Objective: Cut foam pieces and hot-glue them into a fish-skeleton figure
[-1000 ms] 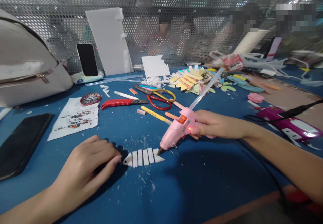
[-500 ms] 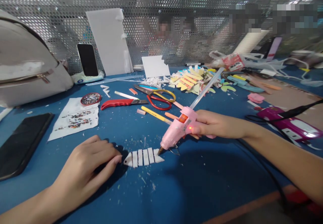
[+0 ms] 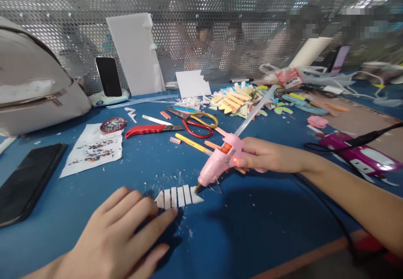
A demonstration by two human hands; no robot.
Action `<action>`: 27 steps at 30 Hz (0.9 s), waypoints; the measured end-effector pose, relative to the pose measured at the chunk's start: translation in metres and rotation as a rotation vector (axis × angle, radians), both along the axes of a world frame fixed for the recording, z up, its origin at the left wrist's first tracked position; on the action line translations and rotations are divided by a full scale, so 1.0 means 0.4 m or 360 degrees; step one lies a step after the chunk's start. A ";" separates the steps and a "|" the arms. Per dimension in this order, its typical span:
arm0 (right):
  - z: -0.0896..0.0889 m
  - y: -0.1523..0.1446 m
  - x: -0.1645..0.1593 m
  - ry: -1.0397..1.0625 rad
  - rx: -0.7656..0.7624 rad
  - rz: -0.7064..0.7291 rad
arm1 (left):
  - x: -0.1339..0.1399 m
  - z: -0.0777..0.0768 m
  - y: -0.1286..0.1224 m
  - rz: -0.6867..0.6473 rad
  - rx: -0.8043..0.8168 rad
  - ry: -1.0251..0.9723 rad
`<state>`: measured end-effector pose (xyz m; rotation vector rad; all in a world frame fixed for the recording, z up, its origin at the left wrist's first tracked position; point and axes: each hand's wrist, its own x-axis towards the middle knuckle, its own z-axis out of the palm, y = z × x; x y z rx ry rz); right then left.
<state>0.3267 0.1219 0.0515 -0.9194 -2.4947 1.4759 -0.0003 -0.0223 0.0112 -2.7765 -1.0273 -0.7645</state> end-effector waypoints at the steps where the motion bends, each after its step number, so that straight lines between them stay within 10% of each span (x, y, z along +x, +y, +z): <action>1: 0.001 0.000 0.000 0.0017 0.0006 0.0008 | 0.010 -0.005 -0.002 -0.0027 0.0030 0.0000; 27: 0.001 -0.011 -0.003 0.0121 0.0050 0.0077 | 0.088 -0.032 -0.008 -0.0035 -0.0006 0.0088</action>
